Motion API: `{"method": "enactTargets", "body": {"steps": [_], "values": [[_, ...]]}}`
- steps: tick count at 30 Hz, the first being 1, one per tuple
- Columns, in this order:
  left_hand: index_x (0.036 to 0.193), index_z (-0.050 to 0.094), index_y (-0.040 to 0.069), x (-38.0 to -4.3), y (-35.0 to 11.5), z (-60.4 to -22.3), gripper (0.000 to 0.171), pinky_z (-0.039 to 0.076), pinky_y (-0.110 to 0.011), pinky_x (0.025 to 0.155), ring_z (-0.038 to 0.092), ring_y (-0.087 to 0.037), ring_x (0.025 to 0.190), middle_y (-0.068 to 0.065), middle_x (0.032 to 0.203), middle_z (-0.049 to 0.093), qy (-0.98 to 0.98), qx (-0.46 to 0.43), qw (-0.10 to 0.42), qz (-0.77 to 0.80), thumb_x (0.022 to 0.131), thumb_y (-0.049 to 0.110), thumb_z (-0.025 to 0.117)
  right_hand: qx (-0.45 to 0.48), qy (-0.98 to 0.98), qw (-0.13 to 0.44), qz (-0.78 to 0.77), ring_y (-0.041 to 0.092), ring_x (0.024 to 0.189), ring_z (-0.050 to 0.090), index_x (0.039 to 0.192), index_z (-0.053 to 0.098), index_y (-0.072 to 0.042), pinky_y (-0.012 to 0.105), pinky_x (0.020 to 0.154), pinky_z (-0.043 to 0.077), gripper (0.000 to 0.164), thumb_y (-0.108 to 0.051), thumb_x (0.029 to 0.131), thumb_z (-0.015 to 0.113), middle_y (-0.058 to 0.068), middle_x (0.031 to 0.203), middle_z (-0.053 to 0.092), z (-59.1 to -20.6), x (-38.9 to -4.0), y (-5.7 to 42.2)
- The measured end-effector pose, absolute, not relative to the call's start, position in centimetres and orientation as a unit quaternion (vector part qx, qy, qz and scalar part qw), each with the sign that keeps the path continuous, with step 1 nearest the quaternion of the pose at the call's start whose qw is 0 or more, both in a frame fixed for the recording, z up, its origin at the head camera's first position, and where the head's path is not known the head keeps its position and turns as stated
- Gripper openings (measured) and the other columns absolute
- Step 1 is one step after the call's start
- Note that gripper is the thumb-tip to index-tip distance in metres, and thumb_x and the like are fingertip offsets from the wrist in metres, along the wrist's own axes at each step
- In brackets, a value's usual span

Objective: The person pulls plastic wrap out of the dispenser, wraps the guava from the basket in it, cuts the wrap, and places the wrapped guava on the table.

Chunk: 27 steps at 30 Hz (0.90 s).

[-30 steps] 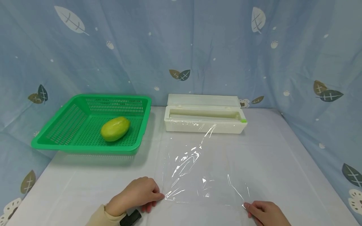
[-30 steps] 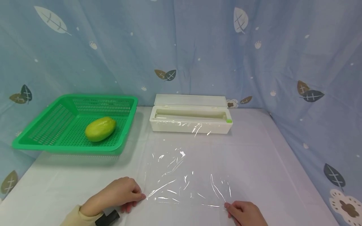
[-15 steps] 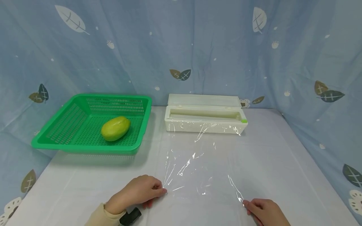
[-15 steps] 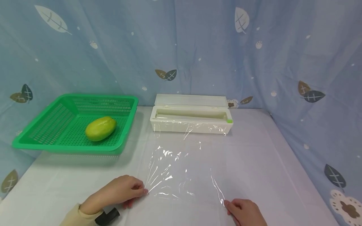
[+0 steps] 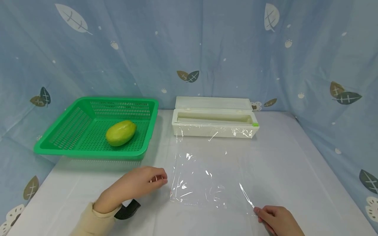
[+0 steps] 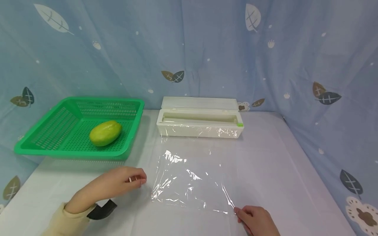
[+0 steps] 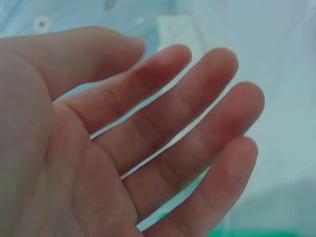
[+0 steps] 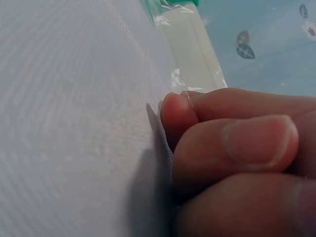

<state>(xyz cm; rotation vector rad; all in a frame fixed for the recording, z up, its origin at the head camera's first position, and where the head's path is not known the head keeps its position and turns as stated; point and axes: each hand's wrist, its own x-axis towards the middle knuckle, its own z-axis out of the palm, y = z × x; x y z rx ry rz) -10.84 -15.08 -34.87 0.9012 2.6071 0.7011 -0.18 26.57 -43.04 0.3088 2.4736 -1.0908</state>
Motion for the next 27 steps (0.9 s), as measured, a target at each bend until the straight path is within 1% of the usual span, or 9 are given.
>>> {"method": "enactTargets", "body": {"steps": [2, 4, 8, 11, 17, 20, 23, 25, 27], "values": [[0.087, 0.059, 0.030, -11.3, -15.6, -33.7, 0.010, 0.041, -0.022, 0.060, 0.049, -0.001, 0.069, 0.021, 0.073, 0.053, 0.905, 0.313, 0.131, 0.256, 0.091, 0.026, 0.051, 0.107, 0.887, 0.210, -0.397, 0.006, 0.039, 0.033, 0.065, 0.058, -0.011, 0.025, 0.040, 0.032, 0.043, -0.050, 0.083, 0.053, -0.003, 0.045, 0.039, -43.1, -0.2, 26.7], [0.089, 0.059, 0.030, -11.9, -16.3, -32.5, 0.010, 0.042, -0.022, 0.062, 0.050, -0.001, 0.068, 0.020, 0.074, 0.054, 0.906, 0.311, 0.104, 0.269, 0.091, 0.023, 0.052, 0.107, 0.885, 0.215, -0.399, 0.006, 0.039, 0.033, 0.065, 0.058, -0.011, 0.024, 0.040, 0.032, 0.043, -0.050, 0.083, 0.053, -0.003, 0.045, 0.039, -43.1, -0.2, 26.8], [0.093, 0.059, 0.029, -12.7, -17.5, -30.6, 0.008, 0.045, -0.023, 0.063, 0.054, 0.001, 0.068, 0.019, 0.077, 0.056, 0.913, 0.284, 0.039, 0.289, 0.091, 0.028, 0.052, 0.109, 0.881, 0.218, -0.405, 0.006, 0.038, 0.033, 0.065, 0.058, -0.011, 0.024, 0.040, 0.032, 0.043, -0.050, 0.083, 0.053, -0.003, 0.044, 0.038, -43.2, -0.2, 27.0], [0.094, 0.060, 0.028, -13.3, -18.5, -29.5, 0.011, 0.047, -0.025, 0.064, 0.057, 0.000, 0.071, 0.015, 0.080, 0.059, 0.915, 0.251, 0.006, 0.316, 0.091, 0.032, 0.050, 0.106, 0.879, 0.218, -0.412, 0.006, 0.038, 0.033, 0.066, 0.058, -0.011, 0.024, 0.040, 0.032, 0.043, -0.049, 0.083, 0.053, -0.003, 0.044, 0.039, -43.2, -0.2, 27.0], [0.100, 0.061, 0.024, -15.7, -19.8, -28.4, 0.019, 0.047, -0.026, 0.065, 0.059, -0.011, 0.077, 0.004, 0.086, 0.061, 0.900, 0.191, -0.037, 0.391, 0.091, 0.036, 0.048, 0.085, 0.882, 0.208, -0.413, 0.006, 0.037, 0.031, 0.068, 0.059, -0.011, 0.024, 0.040, 0.032, 0.041, -0.047, 0.085, 0.052, -0.003, 0.044, 0.038, -42.9, -0.3, 27.3], [0.104, 0.059, 0.022, -17.7, -20.2, -28.4, 0.022, 0.047, -0.024, 0.065, 0.058, -0.012, 0.079, 0.001, 0.090, 0.062, 0.890, 0.158, -0.065, 0.423, 0.091, 0.036, 0.048, 0.089, 0.884, 0.208, -0.410, 0.006, 0.037, 0.030, 0.068, 0.059, -0.011, 0.024, 0.040, 0.032, 0.041, -0.048, 0.085, 0.052, -0.003, 0.044, 0.037, -42.9, -0.3, 27.4], [0.109, 0.057, 0.020, -19.5, -20.8, -28.7, 0.028, 0.046, -0.023, 0.068, 0.057, -0.012, 0.083, 0.000, 0.096, 0.061, 0.888, 0.122, -0.083, 0.435, 0.091, 0.038, 0.047, 0.103, 0.880, 0.215, -0.412, 0.007, 0.037, 0.031, 0.068, 0.060, -0.011, 0.024, 0.041, 0.033, 0.042, -0.050, 0.083, 0.052, -0.003, 0.044, 0.037, -43.0, -0.3, 27.3], [0.111, 0.056, 0.019, -20.5, -21.2, -29.0, 0.032, 0.046, -0.025, 0.070, 0.057, -0.013, 0.086, 0.000, 0.100, 0.060, 0.893, 0.101, -0.075, 0.432, 0.090, 0.042, 0.046, 0.107, 0.878, 0.216, -0.414, 0.007, 0.038, 0.031, 0.069, 0.060, -0.011, 0.025, 0.041, 0.033, 0.043, -0.051, 0.083, 0.052, -0.002, 0.045, 0.038, -43.0, -0.2, 27.2], [0.113, 0.055, 0.018, -21.3, -21.6, -29.3, 0.037, 0.046, -0.029, 0.074, 0.055, -0.015, 0.090, -0.003, 0.104, 0.059, 0.897, 0.088, -0.053, 0.429, 0.090, 0.045, 0.044, 0.112, 0.876, 0.218, -0.416, 0.008, 0.038, 0.031, 0.069, 0.060, -0.011, 0.025, 0.041, 0.033, 0.044, -0.051, 0.082, 0.053, -0.001, 0.046, 0.038, -43.0, -0.1, 27.1]]}}
